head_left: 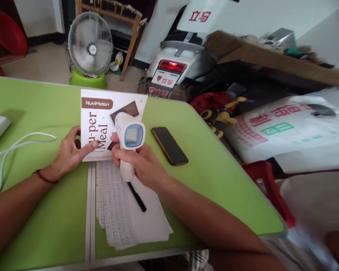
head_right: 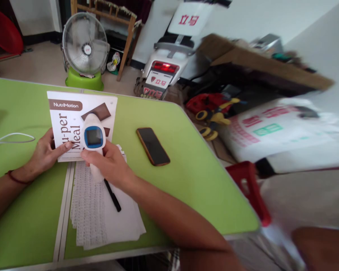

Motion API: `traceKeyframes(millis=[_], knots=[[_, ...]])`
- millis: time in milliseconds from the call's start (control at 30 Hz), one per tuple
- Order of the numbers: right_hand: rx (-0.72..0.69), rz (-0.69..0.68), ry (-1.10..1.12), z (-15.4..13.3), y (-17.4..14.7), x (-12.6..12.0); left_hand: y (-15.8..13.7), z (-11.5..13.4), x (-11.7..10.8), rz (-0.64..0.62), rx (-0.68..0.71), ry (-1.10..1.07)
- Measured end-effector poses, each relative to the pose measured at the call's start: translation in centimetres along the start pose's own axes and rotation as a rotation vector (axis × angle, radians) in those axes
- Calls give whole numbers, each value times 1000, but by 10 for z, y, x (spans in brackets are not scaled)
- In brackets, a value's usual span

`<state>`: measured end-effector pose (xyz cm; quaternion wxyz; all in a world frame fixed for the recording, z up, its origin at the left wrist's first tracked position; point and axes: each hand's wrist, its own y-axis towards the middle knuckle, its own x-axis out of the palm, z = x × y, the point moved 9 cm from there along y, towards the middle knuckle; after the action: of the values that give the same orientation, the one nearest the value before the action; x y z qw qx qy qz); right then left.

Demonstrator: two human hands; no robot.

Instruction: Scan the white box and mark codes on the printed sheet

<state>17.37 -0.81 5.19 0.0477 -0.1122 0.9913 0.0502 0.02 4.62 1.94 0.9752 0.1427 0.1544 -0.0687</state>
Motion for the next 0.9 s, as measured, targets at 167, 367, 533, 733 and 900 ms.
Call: traceKeyframes(millis=[167,367,533,733,900], knots=[[-48,-60,-227,-14,-1,-21,1,-4,-3,29,-11,-27],[-39,-60,-629,14,-25,-63,1,-3,2,27,67,-93],[-53,-121,-946,39,-34,-87,3,-1,1,26,142,-50],[-59,-130,-1086,54,-32,-98,6,-1,-2,29,186,81],[-111,-137,-1086,54,-32,-98,3,3,-7,76,223,239]])
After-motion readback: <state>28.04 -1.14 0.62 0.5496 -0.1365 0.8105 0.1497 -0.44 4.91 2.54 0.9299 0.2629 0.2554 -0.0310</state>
